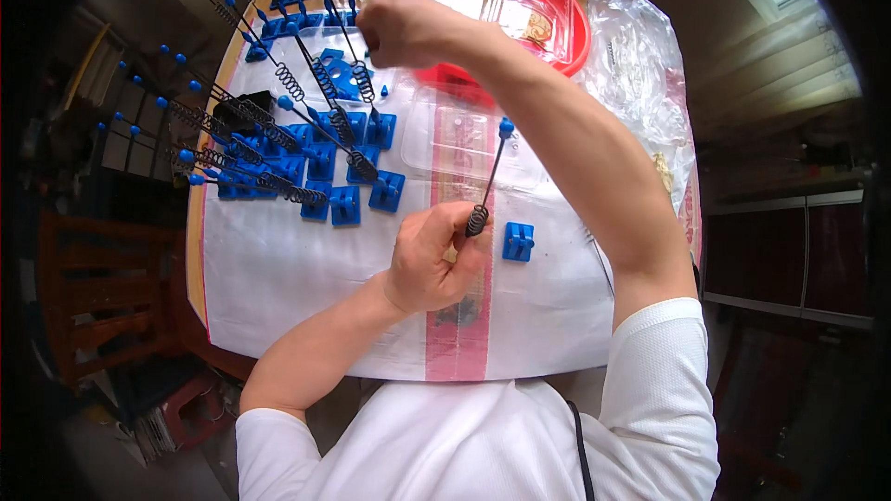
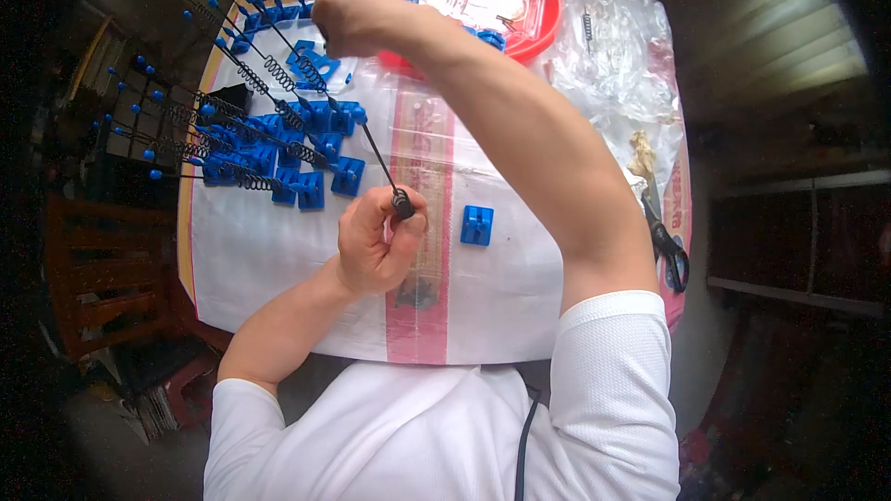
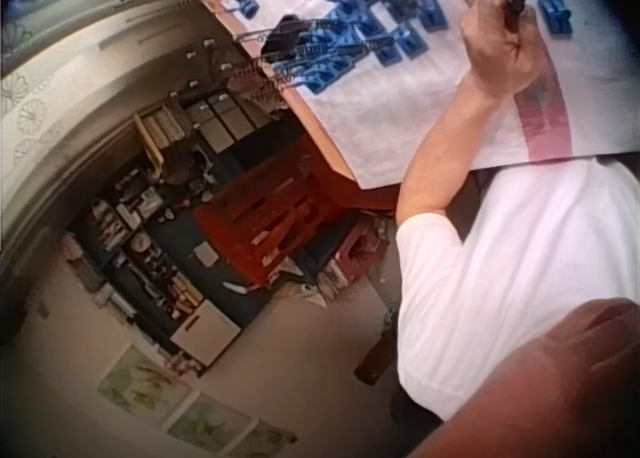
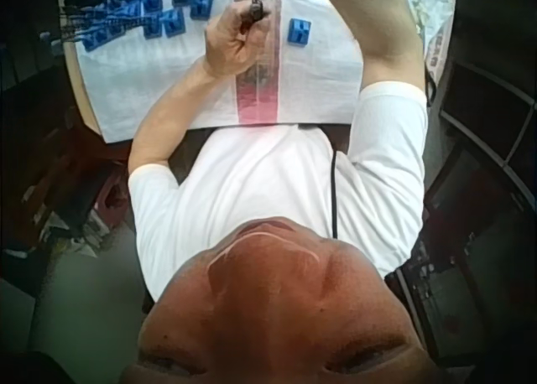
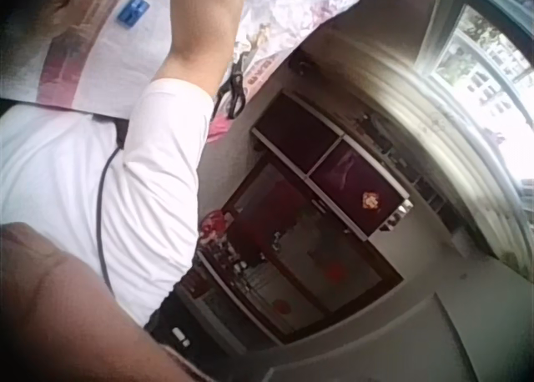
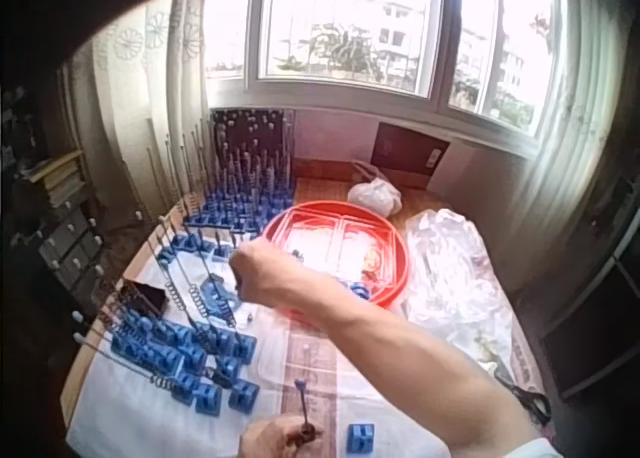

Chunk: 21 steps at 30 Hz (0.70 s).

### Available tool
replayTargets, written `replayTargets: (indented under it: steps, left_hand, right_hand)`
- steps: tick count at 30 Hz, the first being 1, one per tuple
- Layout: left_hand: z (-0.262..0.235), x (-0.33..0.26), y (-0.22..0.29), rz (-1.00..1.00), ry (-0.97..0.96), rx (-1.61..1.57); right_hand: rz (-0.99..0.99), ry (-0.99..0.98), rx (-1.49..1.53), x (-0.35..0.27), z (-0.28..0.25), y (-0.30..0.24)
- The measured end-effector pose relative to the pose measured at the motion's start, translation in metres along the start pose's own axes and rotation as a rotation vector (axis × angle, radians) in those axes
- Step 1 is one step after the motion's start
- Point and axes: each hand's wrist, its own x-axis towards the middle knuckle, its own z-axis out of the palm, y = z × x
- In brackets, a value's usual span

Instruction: Assembling small blue plastic components and springs on a table using tools.

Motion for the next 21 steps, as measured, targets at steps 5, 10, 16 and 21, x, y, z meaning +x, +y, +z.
replayTargets:
  steps: [5, 10, 16, 21]
  left_hand:
    - [0.0, -0.004, -0.006, -0.141, -0.004, -0.129]
    - [0.002, 0.006, 0.004, -0.275, -0.019, -0.395]
    - [0.006, 0.01, 0.013, -0.256, -0.085, -0.485]
    - [0.004, 0.016, 0.026, -0.213, -0.087, -0.591]
  right_hand:
    - [0.313, 0.251, 0.334, -0.058, -0.043, -0.003]
    - [0.313, 0.513, 0.311, -0.154, -0.066, -0.023]
    - [0.443, 0.487, 0.852, -0.257, -0.032, -0.088]
    - [0.476, 0.526, 1.22, -0.283, -0.022, -0.117]
